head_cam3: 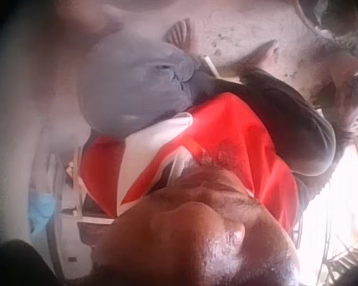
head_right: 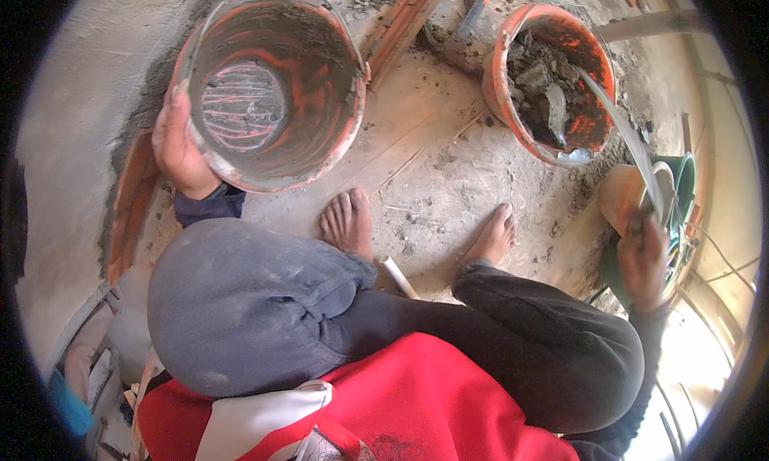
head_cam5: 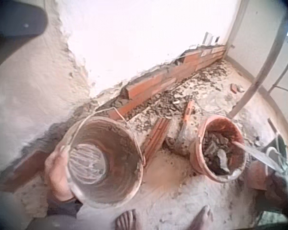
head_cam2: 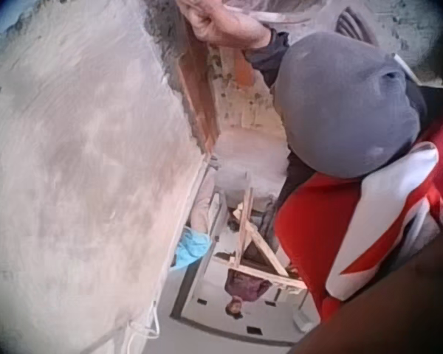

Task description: The person applies mortar to a wall and bricks with a trowel and places bricks to form a row.

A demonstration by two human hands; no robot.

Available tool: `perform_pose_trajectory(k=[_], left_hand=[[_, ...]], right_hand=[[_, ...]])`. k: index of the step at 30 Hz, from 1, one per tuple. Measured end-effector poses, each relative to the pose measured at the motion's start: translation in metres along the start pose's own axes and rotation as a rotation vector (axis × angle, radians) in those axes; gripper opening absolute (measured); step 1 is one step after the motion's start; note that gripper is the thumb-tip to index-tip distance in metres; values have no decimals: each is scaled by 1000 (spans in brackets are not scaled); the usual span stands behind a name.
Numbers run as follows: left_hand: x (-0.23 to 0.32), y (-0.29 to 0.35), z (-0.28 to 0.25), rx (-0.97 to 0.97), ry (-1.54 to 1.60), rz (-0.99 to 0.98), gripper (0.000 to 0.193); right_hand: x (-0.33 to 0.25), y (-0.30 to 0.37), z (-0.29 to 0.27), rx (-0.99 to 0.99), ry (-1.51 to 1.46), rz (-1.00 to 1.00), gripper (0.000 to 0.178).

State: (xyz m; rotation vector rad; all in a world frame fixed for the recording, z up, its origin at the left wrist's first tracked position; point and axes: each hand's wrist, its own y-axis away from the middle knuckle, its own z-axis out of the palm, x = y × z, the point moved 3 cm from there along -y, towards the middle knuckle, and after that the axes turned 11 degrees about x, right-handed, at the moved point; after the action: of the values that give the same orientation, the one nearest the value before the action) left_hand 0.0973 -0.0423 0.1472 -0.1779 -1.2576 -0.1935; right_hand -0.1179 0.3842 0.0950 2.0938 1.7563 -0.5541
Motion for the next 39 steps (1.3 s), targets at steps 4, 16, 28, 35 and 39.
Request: perform_pose_trajectory(k=[4, 16, 28, 35, 39], left_hand=[[-8, 7, 11, -35, -11, 54, 21], [3, 13, 6, -66, -11, 43, 26], [0, 14, 5, -101, -2, 57, 30], [2, 6, 0, -129, 97, -34, 37], [5, 9, 7, -148, 34, 18, 41]], right_hand=[[-198, -33, -94, -648, 160, -1047, 44], [-235, 81, 59, -983, 302, -1554, 29], [-238, 72, 56, -1114, 144, -1365, 28], [-226, 80, 64, -1123, 30, -1443, 19], [-253, 82, 74, -1048, -237, -1365, 15]])
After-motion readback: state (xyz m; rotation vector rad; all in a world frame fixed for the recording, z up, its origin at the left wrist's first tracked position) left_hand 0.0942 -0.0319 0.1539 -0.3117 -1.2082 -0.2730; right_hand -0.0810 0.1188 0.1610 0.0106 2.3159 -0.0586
